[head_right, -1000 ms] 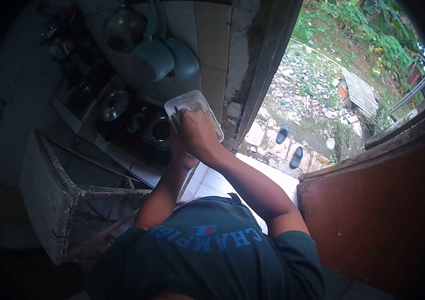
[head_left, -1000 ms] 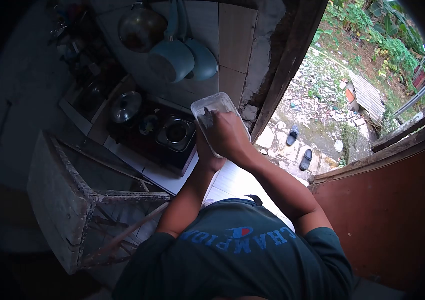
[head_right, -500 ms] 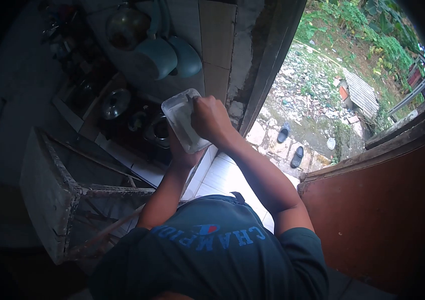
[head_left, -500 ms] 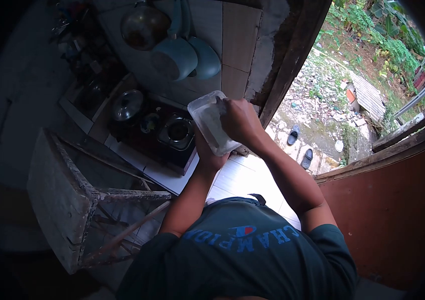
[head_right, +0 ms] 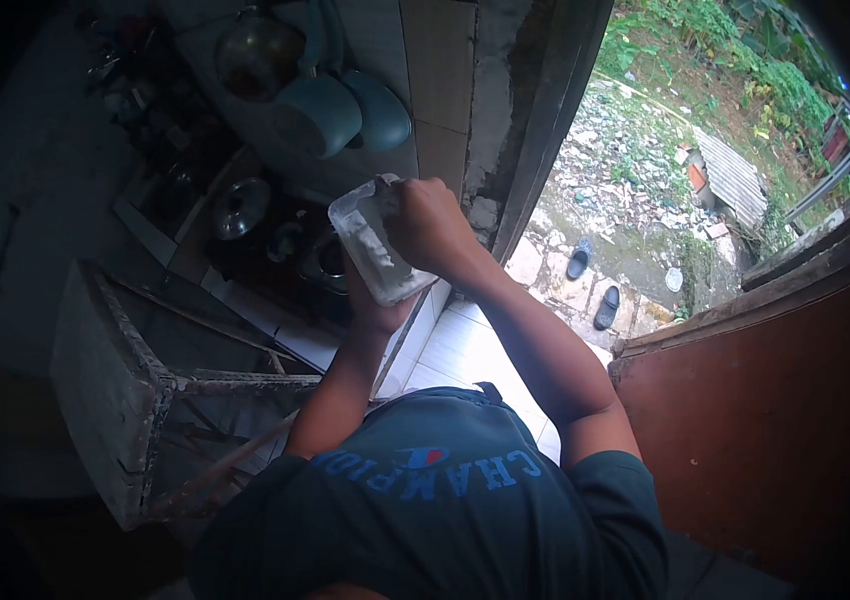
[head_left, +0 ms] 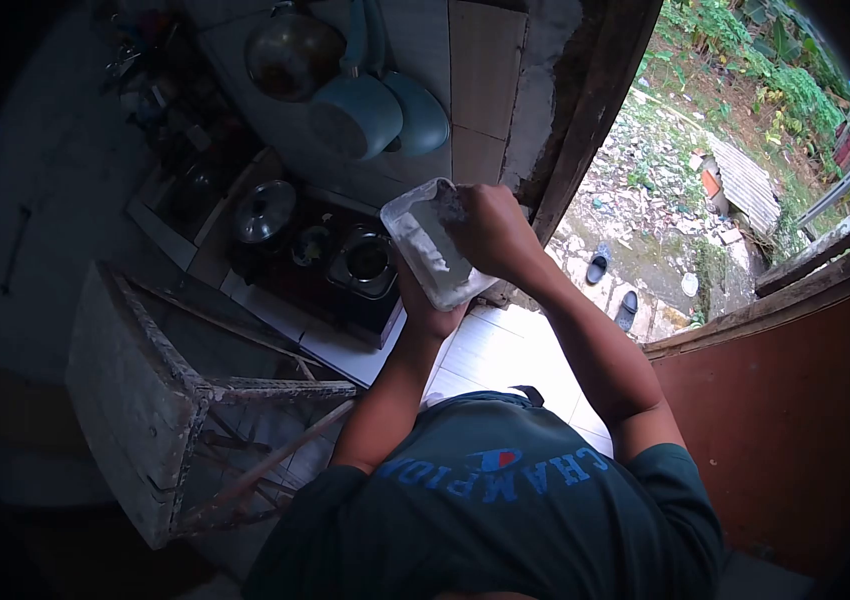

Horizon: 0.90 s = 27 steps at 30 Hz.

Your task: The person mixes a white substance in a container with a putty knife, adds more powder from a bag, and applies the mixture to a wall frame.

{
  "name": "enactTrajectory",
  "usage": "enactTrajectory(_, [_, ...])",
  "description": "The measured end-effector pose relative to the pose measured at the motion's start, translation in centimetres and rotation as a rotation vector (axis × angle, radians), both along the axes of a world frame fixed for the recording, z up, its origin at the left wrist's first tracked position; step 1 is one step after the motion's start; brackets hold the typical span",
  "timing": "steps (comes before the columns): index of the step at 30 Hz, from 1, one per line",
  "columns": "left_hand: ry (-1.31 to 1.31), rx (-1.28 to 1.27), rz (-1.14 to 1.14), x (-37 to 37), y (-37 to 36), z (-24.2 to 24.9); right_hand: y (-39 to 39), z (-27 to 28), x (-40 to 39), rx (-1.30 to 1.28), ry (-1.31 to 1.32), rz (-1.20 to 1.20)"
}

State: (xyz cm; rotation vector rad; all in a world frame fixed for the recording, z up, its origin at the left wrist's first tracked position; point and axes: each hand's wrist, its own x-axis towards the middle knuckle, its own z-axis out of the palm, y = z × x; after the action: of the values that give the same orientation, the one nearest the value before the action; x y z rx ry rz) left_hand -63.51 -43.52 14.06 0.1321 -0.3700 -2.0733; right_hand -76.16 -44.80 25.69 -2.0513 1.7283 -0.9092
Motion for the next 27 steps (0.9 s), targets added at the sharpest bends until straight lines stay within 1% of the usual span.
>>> enactTrajectory(1, [-0.099, -0.113, 0.089, -0.1, 0.3, -0.2, 0.1, 0.0, 0.3, 0.040, -0.007, 0.012])
enactTrajectory(4, [-0.395, -0.461, 0.345, -0.9, 0.8, -1.5, 0.3, -1.9, 0.9, 0.052, -0.036, 0.006])
enactTrajectory(5, [-0.490, -0.576, 0.432, -1.1, 0.6, -2.0, 0.2, -1.7, 0.6, 0.050, -0.035, 0.003])
enactTrajectory(6, [-0.463, -0.308, 0.267, -0.9, -0.7, -3.3, 0.0, -1.5, 0.2, 0.006, 0.005, -0.007])
enactTrajectory(7, [-0.462, -0.312, 0.266, -0.9, -0.7, -2.2, -0.3, -1.2, -0.2, -0.040, 0.044, -0.019])
enactTrajectory(9, [-0.057, 0.015, 0.013, -0.9, 0.0, 1.0, -0.3, -0.1, -0.7, -0.079, 0.032, -0.024])
enactTrajectory(11, [-0.049, 0.025, -0.002, -0.9, -0.3, 1.1, 0.0, 0.7, -1.0, -0.109, 0.022, -0.023])
enactTrajectory(13, [-0.037, 0.033, -0.012, -0.8, -0.4, 1.0, 0.3, 1.1, -1.2, -0.127, 0.011, -0.109])
enactTrajectory(14, [-0.011, 0.009, -0.012, -0.8, -0.5, 0.9, 0.1, 0.6, -1.5, -0.125, 0.065, -0.120])
enactTrajectory(16, [0.022, -0.019, -0.006, -0.9, -0.7, 1.2, -0.1, -0.9, -1.7, -0.115, 0.070, -0.117])
enactTrajectory(18, [-0.134, -0.171, 0.107, -1.0, -0.7, 1.9, 0.1, -2.1, -1.3, -0.102, 0.081, -0.107])
enactTrajectory(19, [-0.129, -0.169, 0.114, -1.0, -0.9, 1.6, 0.2, -2.5, -0.9, -0.102, 0.085, -0.100])
enactTrajectory(21, [-0.008, -0.047, 0.016, -0.8, -1.2, 0.5, 0.2, -2.9, 0.0, -0.063, 0.097, -0.079])
enactTrajectory(24, [0.042, -0.058, -0.028, -0.5, -1.6, -0.2, 0.0, -2.3, 0.1, -0.041, 0.052, -0.035])
enactTrajectory(25, [0.039, -0.057, -0.033, -0.5, -1.6, 0.1, 0.0, -1.9, 0.1, -0.022, 0.026, -0.006])
enactTrajectory(27, [-0.092, -0.146, 0.044, -0.2, -1.7, 0.4, -0.2, -1.1, -0.2, -0.046, -0.013, -0.042])
